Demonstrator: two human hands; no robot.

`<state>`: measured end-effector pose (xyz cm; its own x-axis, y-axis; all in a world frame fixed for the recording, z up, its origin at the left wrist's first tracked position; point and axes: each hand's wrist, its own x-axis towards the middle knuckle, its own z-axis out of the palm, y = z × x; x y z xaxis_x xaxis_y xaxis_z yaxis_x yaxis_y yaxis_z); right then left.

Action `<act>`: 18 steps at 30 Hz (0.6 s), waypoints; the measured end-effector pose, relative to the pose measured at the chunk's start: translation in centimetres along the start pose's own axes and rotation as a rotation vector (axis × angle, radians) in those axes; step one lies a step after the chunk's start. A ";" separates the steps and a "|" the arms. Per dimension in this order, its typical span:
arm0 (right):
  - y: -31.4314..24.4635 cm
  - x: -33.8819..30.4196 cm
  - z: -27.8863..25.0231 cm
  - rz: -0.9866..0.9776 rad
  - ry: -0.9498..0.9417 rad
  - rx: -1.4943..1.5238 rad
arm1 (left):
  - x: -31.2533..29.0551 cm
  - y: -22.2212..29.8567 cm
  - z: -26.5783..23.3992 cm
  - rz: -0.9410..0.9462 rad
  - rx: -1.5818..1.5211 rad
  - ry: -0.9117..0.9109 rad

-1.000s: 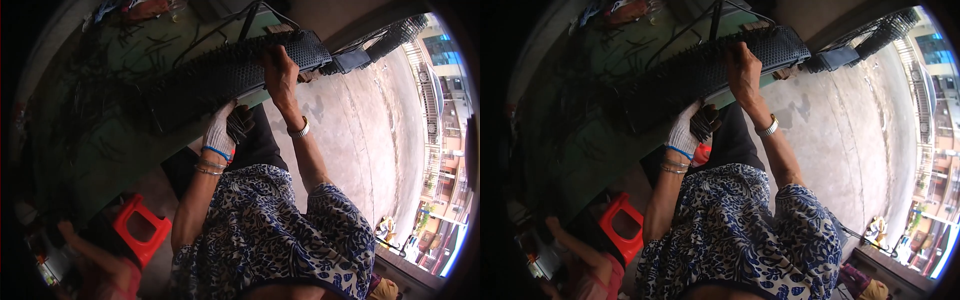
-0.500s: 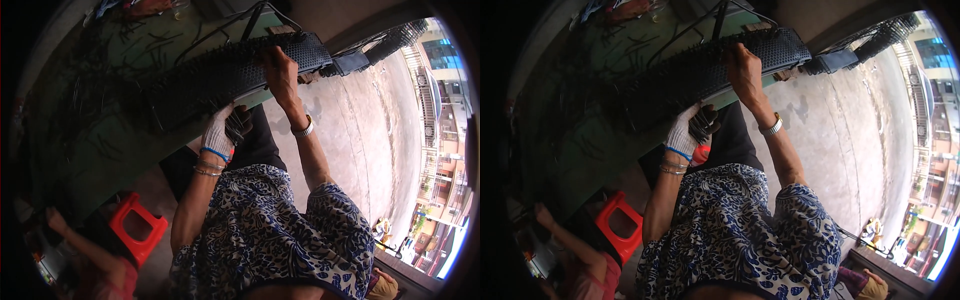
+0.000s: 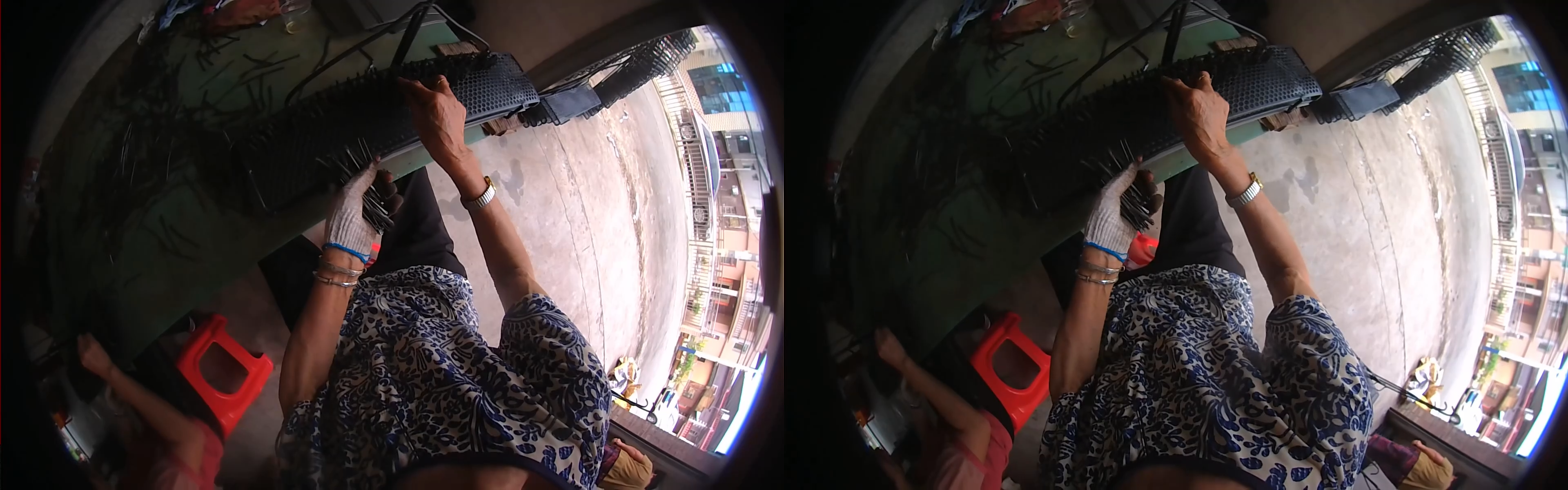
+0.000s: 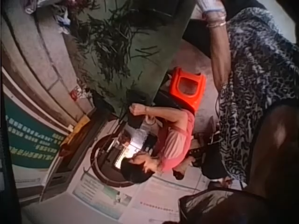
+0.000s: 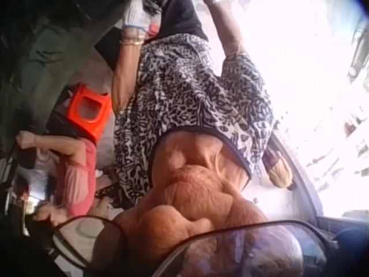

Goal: Manually inserting thin rods into a perforated base plate for fabrication.

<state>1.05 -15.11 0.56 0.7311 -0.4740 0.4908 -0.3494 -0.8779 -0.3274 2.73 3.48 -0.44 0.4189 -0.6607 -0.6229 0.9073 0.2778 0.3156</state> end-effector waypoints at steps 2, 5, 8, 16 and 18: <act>-0.4 -0.3 0.2 0.036 -0.005 -0.068 | -0.1 -0.2 0.1 0.043 0.024 -0.002; -1.4 -0.7 -0.6 0.027 0.097 -0.036 | -0.4 -0.1 0.1 0.055 0.077 0.025; -1.5 -1.4 -2.7 -0.068 -0.214 0.296 | -1.4 0.4 0.5 0.094 0.126 0.045; -3.5 -2.6 -4.9 0.268 -0.599 0.909 | -2.5 0.5 1.3 0.170 0.306 0.014; -2.8 -2.5 -4.5 0.243 -0.680 1.006 | -2.5 0.5 1.2 0.168 0.317 0.030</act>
<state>-2.47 -11.73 3.90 0.9708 -0.2225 -0.0899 -0.1331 -0.1875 -0.9732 2.12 4.39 2.16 0.5661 -0.6023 -0.5628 0.7717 0.1473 0.6187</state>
